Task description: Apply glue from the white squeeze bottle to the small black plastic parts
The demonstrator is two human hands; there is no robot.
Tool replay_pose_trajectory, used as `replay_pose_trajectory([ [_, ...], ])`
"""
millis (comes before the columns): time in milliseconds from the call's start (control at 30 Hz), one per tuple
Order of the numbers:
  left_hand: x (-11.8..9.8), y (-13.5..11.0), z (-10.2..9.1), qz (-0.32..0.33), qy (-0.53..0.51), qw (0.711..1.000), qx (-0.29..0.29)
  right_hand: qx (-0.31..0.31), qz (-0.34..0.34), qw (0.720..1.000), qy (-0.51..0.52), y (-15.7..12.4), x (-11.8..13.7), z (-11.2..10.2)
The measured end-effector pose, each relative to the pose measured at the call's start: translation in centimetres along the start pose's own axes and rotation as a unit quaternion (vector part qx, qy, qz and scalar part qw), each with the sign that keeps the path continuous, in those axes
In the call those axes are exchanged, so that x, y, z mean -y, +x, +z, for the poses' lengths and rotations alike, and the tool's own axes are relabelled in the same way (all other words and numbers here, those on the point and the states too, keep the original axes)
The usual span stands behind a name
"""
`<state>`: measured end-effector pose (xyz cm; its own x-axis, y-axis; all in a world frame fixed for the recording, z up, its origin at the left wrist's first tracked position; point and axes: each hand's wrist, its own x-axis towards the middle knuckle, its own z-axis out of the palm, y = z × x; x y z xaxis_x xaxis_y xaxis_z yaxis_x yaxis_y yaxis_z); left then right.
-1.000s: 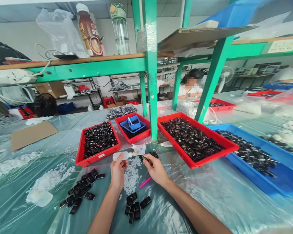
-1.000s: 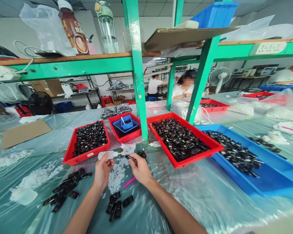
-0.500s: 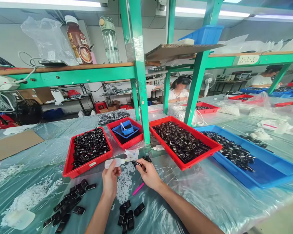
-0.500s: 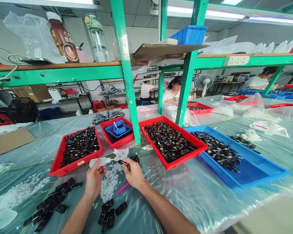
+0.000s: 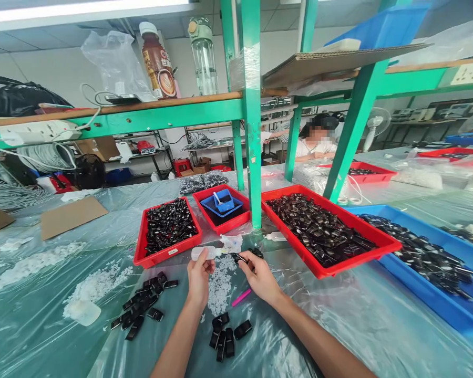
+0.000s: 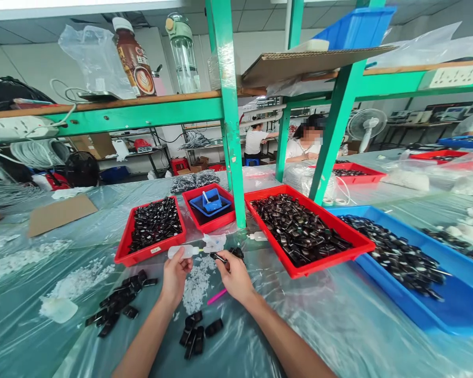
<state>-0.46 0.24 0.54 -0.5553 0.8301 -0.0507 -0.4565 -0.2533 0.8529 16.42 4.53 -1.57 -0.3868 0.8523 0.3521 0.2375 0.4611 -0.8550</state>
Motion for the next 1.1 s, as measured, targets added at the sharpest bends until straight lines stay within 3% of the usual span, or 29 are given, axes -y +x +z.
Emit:
replay_pose_trajectory([
  [1100,0.12,0.05,-0.18,0.025,0.033,0.999,0.023,0.017,0.01,0.999,0.04,0.15,-0.44,0.2],
])
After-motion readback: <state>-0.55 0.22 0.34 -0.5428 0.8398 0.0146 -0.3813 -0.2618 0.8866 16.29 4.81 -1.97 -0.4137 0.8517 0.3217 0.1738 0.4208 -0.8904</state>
